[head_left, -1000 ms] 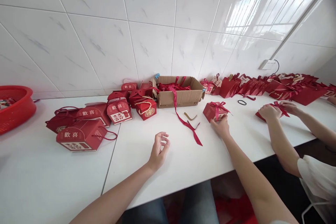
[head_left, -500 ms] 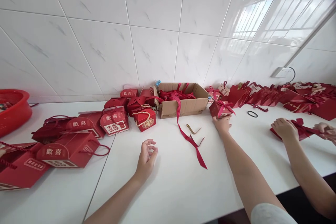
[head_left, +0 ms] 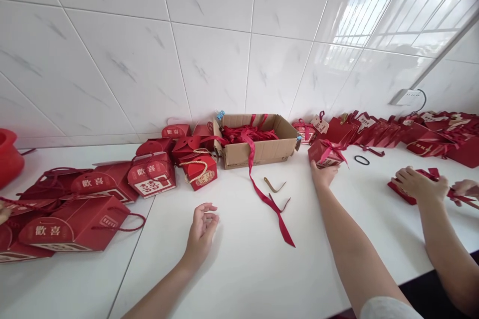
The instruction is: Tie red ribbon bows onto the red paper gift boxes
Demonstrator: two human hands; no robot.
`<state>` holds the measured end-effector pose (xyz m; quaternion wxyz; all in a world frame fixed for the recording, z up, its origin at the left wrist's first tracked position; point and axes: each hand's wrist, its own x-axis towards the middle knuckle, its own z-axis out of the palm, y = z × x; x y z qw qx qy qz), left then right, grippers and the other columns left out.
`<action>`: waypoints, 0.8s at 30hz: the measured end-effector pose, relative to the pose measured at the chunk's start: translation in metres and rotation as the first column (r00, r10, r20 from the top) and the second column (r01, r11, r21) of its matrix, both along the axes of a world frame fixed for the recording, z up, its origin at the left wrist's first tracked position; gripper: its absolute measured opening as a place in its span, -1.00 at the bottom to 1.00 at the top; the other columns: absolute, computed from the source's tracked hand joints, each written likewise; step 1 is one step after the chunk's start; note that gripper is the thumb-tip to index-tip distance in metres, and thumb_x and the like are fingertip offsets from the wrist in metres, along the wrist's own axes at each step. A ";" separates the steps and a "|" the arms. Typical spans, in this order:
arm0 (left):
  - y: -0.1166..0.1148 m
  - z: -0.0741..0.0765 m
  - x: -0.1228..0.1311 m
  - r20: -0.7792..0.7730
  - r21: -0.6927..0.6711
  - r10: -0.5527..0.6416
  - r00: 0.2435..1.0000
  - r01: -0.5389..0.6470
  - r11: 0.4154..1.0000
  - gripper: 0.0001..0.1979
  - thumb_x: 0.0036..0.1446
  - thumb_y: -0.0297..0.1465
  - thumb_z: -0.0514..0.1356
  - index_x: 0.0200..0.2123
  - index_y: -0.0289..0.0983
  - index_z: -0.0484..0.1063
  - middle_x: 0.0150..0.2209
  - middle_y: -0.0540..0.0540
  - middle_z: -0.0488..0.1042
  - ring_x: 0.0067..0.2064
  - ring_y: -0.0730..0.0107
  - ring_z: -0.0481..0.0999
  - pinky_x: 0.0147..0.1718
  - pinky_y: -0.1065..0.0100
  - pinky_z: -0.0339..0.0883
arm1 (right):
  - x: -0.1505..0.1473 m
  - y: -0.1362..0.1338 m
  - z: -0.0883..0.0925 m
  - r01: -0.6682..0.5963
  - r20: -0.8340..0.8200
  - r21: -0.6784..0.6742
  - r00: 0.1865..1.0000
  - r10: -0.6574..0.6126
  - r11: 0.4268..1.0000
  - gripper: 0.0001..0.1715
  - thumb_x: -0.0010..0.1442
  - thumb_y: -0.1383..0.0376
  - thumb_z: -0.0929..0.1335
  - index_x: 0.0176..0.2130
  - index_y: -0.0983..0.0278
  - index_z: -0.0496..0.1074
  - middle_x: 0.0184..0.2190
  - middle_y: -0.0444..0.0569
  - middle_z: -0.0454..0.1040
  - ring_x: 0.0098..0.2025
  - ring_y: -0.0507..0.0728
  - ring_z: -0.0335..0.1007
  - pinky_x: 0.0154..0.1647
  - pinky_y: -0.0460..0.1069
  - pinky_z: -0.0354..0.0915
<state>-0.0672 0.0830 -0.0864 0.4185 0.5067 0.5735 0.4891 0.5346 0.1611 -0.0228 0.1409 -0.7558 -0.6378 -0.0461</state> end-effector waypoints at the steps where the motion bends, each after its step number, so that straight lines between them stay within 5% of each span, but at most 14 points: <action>1: 0.000 0.000 0.000 -0.004 -0.003 -0.002 1.000 0.002 1.000 -0.67 0.14 -0.15 0.08 -0.10 -0.19 0.16 -0.08 -0.12 0.30 -0.17 0.30 0.40 -0.30 0.28 0.29 | 0.002 0.001 -0.002 0.006 0.006 -0.002 1.000 -0.006 1.000 -0.08 0.21 -0.10 0.03 0.35 0.23 -0.42 0.21 0.00 0.16 0.28 0.53 -0.13 0.23 0.31 -0.07; 5: -0.001 -0.001 0.000 -0.016 -0.014 -0.009 1.000 0.009 1.000 -0.68 0.15 -0.15 0.06 -0.10 -0.18 0.14 -0.07 -0.13 0.29 -0.16 0.29 0.40 -0.27 0.26 0.29 | 0.010 0.008 -0.010 -0.005 -0.023 -0.028 1.000 0.005 1.000 -0.01 0.15 -0.13 0.08 0.34 0.18 -0.49 0.22 0.00 0.14 0.26 0.57 -0.14 0.19 0.37 -0.08; 14: -0.001 -0.004 0.000 -0.017 -0.025 -0.031 0.999 0.030 0.999 -0.71 0.18 -0.16 0.05 -0.09 -0.17 0.14 -0.07 -0.11 0.28 -0.16 0.32 0.39 -0.12 0.20 0.29 | 0.025 -0.001 -0.011 0.047 -0.057 0.003 0.997 -0.047 0.999 -0.20 0.23 0.00 0.05 0.35 0.20 -0.26 0.19 0.07 0.18 0.24 0.64 -0.16 0.04 0.52 -0.13; 19: -0.001 -0.003 -0.001 -0.025 -0.034 -0.031 0.999 0.030 0.999 -0.72 0.19 -0.18 0.05 -0.09 -0.16 0.14 -0.06 -0.11 0.28 -0.17 0.33 0.39 -0.13 0.20 0.30 | -0.051 0.014 -0.017 0.112 -0.031 -0.058 0.993 -0.114 0.992 -0.51 0.31 0.16 0.15 0.19 0.16 0.20 0.13 0.05 0.29 0.20 0.54 -0.01 0.01 0.44 0.07; 21: -0.002 -0.003 -0.001 -0.031 -0.038 -0.031 0.999 0.030 0.999 -0.73 0.18 -0.19 0.05 -0.09 -0.15 0.14 -0.06 -0.10 0.29 -0.17 0.34 0.39 -0.14 0.21 0.30 | -0.097 0.036 -0.031 0.083 -0.036 -0.080 0.996 -0.086 0.993 -0.59 0.37 0.23 0.12 0.09 0.32 0.30 0.06 0.06 0.32 0.12 0.36 0.20 -0.03 0.29 0.21; 22: -0.002 -0.002 -0.001 -0.033 -0.038 -0.033 0.999 0.032 0.999 -0.73 0.18 -0.20 0.05 -0.09 -0.15 0.14 -0.06 -0.10 0.29 -0.17 0.34 0.39 -0.14 0.21 0.30 | -0.119 0.049 -0.040 0.078 -0.040 -0.086 0.996 -0.081 0.993 -0.62 0.25 0.16 0.29 0.03 0.26 0.34 0.03 0.01 0.35 0.01 0.23 0.33 -0.03 0.15 0.33; 24: -0.002 -0.003 -0.001 -0.037 -0.038 -0.036 0.999 0.035 0.999 -0.73 0.18 -0.21 0.06 -0.09 -0.15 0.14 -0.07 -0.10 0.30 -0.18 0.34 0.38 -0.14 0.21 0.30 | -0.154 0.074 -0.058 0.061 -0.045 -0.106 0.997 -0.066 0.993 -0.62 0.26 0.20 0.30 0.04 0.30 0.32 0.01 0.05 0.36 -0.06 0.15 0.38 -0.08 0.14 0.37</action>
